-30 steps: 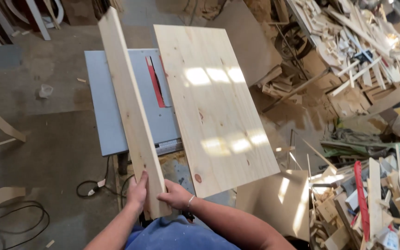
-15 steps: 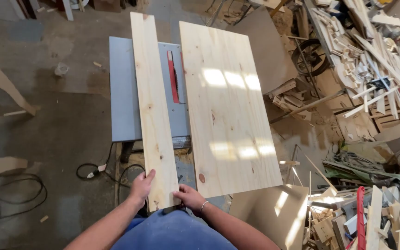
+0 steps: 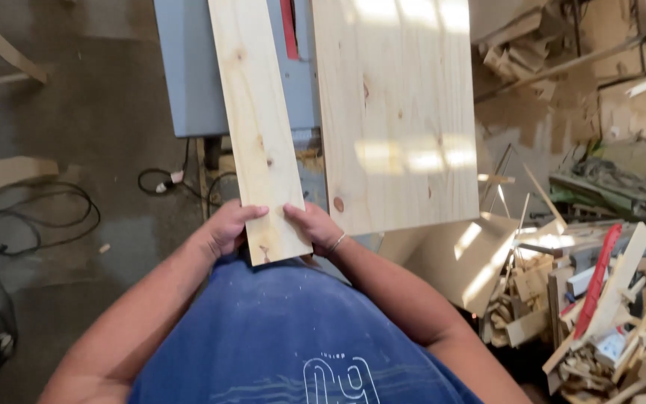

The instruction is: The person is inspecting and measuring a large plywood board by aligning it with a table saw fence and other wooden guide strips in a workshop.

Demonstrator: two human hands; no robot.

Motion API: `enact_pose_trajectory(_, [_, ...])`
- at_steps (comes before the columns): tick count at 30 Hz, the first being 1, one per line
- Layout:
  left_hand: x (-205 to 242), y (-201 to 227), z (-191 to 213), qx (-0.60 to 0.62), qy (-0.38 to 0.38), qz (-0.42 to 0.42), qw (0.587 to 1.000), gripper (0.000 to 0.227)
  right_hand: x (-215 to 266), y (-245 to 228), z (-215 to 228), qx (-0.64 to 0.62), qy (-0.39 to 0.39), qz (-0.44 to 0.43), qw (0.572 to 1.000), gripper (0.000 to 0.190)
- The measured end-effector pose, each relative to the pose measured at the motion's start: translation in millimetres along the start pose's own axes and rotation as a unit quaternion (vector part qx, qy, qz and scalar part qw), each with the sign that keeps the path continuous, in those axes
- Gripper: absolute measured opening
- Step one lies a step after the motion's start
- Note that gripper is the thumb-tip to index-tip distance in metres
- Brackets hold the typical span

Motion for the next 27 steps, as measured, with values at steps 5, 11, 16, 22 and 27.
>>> enact_pose_trajectory(5, [18.3, 7.6, -7.9, 0.014, -0.033, -0.025, 0.999, 0.029, 14.9, -5.8, -3.5, -0.002, -0.008, 0.022, 1.000, 0.037])
enact_pose_trajectory(11, [28.8, 11.2, -18.0, 0.034, -0.053, -0.034, 0.997, 0.026, 34.8, -19.2, -15.4, -0.015, -0.011, 0.030, 0.999, 0.036])
enact_pose_trajectory(16, [40.4, 13.9, -27.0, 0.053, -0.061, -0.037, 0.996, 0.025, 30.8, -10.3, -9.7, -0.016, -0.019, 0.026, 0.999, 0.035])
enact_pose_trajectory(22, [36.6, 12.6, -25.6, 0.037, -0.047, -0.027, 0.998, 0.029, 40.1, -26.7, -12.4, 0.022, 0.007, 0.026, 0.999, 0.035])
enact_pose_trajectory(27, [17.7, -4.0, -16.6, 0.042, -0.002, -0.040, 0.998, 0.031, 21.1, -22.4, -2.9, 0.028, 0.020, 0.022, 0.999, 0.037])
Point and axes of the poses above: each hand's wrist, its own x-axis away from the middle knuckle, its own z-axis out of the back of the hand, y = z × x, the point moved 5 cm from there along -x, towards the middle knuckle
